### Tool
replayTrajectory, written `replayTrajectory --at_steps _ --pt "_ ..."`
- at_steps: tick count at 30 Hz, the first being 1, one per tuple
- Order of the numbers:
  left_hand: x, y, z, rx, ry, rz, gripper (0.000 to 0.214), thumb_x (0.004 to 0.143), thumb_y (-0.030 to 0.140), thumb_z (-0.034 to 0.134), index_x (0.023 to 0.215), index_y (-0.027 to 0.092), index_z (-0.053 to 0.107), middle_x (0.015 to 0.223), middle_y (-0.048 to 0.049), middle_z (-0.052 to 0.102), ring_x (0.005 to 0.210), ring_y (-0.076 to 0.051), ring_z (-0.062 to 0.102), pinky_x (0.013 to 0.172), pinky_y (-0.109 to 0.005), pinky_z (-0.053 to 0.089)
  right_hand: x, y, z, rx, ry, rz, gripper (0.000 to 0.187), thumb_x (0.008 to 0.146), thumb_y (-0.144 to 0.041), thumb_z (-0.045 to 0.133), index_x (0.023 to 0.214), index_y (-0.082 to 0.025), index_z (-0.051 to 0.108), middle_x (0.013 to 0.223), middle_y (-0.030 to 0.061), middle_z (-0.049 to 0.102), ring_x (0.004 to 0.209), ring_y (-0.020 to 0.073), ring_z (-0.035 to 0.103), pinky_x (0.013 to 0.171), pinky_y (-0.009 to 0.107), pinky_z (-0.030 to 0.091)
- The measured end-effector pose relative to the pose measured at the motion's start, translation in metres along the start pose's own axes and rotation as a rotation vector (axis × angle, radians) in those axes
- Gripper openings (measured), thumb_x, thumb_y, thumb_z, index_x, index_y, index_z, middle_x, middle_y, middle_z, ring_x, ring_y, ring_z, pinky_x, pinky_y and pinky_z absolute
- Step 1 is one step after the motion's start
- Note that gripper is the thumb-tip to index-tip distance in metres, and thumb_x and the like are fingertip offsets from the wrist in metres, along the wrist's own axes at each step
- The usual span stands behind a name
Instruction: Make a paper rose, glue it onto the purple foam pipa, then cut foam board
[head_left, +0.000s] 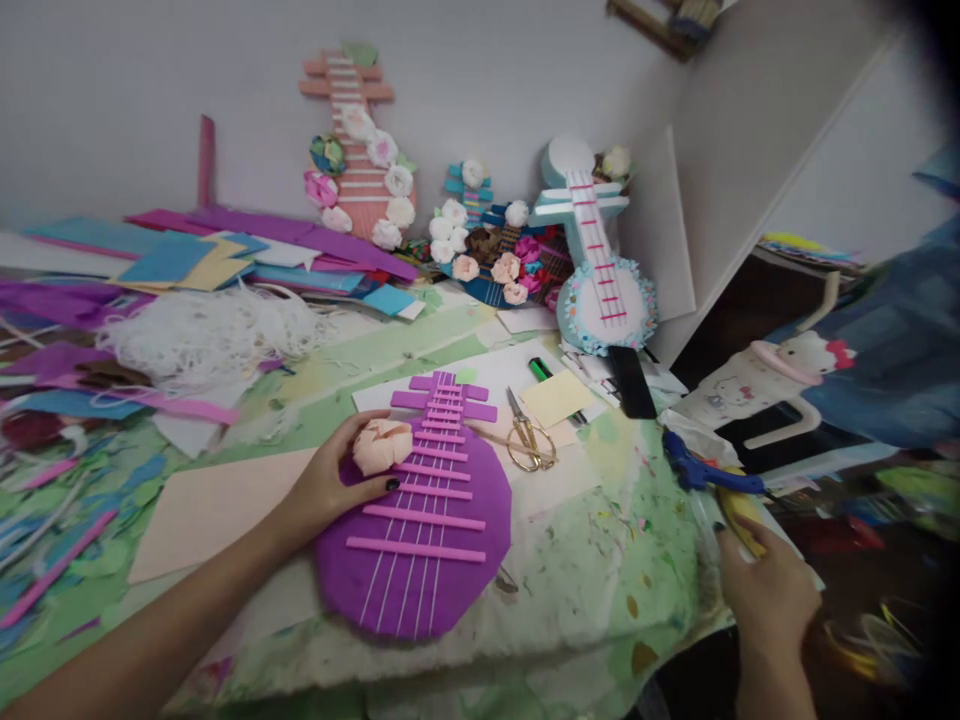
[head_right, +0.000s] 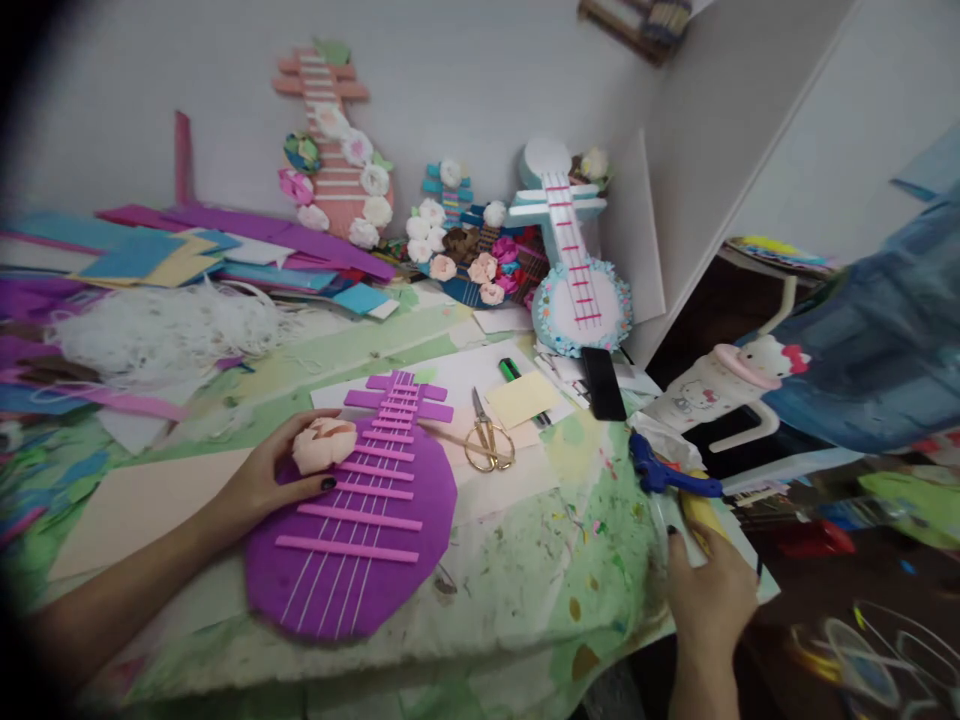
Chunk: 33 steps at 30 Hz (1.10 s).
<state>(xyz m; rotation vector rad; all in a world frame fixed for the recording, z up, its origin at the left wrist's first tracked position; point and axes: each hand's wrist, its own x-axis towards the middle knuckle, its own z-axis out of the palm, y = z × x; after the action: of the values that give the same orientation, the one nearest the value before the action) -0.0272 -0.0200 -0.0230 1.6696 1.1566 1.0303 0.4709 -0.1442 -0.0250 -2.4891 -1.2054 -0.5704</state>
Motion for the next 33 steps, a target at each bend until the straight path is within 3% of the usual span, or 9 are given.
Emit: replayTrajectory --at_steps 4,7,13,17,19,25,29,33 --pt "-0.001 -0.004 0.0 -0.015 0.019 -0.009 0.067 0.069 0.044 0.073 0.127 0.022 0.046 0.125 -0.0104 0.058 0.116 -0.03 0.056 0.1 -0.04 0.045 0.022 -0.016 0.016 -0.03 0.063 -0.27 0.04 0.081 -0.018 0.04 0.112 -0.008 0.063 0.111 0.017 0.065 0.105 0.0296 0.058 0.093 0.042 0.041" --pt "-0.002 -0.005 -0.001 -0.026 0.031 -0.017 0.066 0.069 0.044 0.072 0.127 0.022 0.047 0.127 -0.0108 0.057 0.118 -0.031 0.055 0.099 -0.04 0.046 0.047 -0.021 0.024 -0.198 -0.008 -0.258 0.047 0.081 -0.013 0.038 0.125 -0.008 0.055 0.128 0.0173 0.057 0.116 0.0338 0.049 0.092 0.049 0.038" --pt "-0.002 -0.005 -0.001 -0.062 -0.009 -0.014 0.064 0.073 0.042 0.07 0.128 0.023 0.044 0.13 -0.0105 0.054 0.12 -0.03 0.053 0.102 -0.04 0.043 0.085 -0.021 0.028 -0.342 -0.259 -0.366 0.042 0.08 -0.01 0.044 0.117 -0.018 0.061 0.123 0.0156 0.059 0.106 0.0334 0.054 0.085 0.056 0.037" --pt "-0.003 -0.003 0.0 -0.071 -0.008 -0.021 0.065 0.073 0.04 0.07 0.128 0.022 0.04 0.134 -0.0127 0.049 0.124 -0.031 0.048 0.106 -0.045 0.039 0.093 -0.021 0.02 -0.32 -0.271 -0.429 0.035 0.079 -0.002 0.04 0.099 -0.015 0.065 0.11 0.0132 0.065 0.095 0.026 0.061 0.085 0.048 0.037" --pt "-0.004 -0.002 0.001 -0.079 -0.009 -0.019 0.065 0.074 0.038 0.07 0.129 0.023 0.038 0.135 -0.0134 0.048 0.125 -0.031 0.047 0.107 -0.047 0.037 0.092 -0.02 0.014 -0.3 -0.246 -0.452 0.031 0.08 -0.004 0.042 0.099 -0.016 0.063 0.11 0.0131 0.064 0.094 0.0253 0.063 0.086 0.045 0.037" --pt "-0.005 -0.003 0.003 -0.044 0.013 0.018 0.066 0.075 0.036 0.069 0.13 0.022 0.037 0.134 -0.014 0.048 0.125 -0.03 0.048 0.107 -0.047 0.037 0.083 -0.014 -0.005 -0.211 -0.198 -0.425 0.029 0.081 -0.018 0.049 0.109 -0.015 0.058 0.114 0.0167 0.063 0.085 0.0292 0.064 0.07 0.038 0.043" --pt "-0.004 -0.001 0.002 -0.023 0.032 0.037 0.062 0.076 0.036 0.068 0.129 0.023 0.037 0.134 -0.0131 0.049 0.124 -0.028 0.05 0.105 -0.044 0.04 0.077 -0.015 -0.021 0.026 -0.22 -0.39 0.034 0.077 -0.023 0.054 0.111 -0.018 0.056 0.109 0.0153 0.065 0.093 0.031 0.064 0.076 0.036 0.044" --pt "-0.004 0.002 0.0 -0.001 0.023 0.056 0.06 0.076 0.036 0.068 0.127 0.022 0.039 0.133 -0.013 0.049 0.124 -0.028 0.049 0.106 -0.044 0.039 0.072 -0.025 -0.042 0.292 -0.252 -0.201 0.037 0.067 -0.026 0.065 0.102 -0.017 0.062 0.088 0.0109 0.068 0.08 0.0295 0.063 0.072 0.037 0.044"
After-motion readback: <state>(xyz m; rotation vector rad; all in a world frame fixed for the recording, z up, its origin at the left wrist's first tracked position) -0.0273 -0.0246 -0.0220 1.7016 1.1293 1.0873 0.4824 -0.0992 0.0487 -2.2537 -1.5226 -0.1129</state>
